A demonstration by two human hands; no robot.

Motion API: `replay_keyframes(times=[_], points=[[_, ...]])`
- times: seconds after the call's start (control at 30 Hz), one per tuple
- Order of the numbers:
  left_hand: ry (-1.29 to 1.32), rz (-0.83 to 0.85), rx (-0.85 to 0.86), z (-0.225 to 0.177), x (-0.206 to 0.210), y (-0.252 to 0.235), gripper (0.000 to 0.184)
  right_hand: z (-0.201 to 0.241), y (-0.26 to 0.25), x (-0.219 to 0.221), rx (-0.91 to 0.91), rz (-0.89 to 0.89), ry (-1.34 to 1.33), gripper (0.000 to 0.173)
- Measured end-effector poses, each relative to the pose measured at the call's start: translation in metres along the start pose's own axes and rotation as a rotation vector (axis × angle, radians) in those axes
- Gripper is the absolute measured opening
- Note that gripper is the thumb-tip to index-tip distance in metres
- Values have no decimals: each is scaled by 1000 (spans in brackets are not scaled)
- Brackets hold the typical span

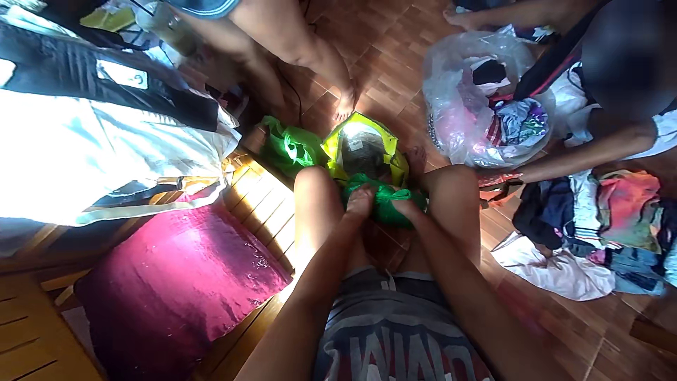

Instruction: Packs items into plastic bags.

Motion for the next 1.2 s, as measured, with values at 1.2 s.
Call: replay_keyframes(times=[1.2], points=[[860,-157,192,17,-26,7,35,28,11,-17,-375,-215,-307,38]])
Point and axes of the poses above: each hand's wrist, its own y-axis away from the middle knuckle, its own x-axis out of the palm, z = x × y, the point moved 9 cm from there along -y, towards the middle knuckle
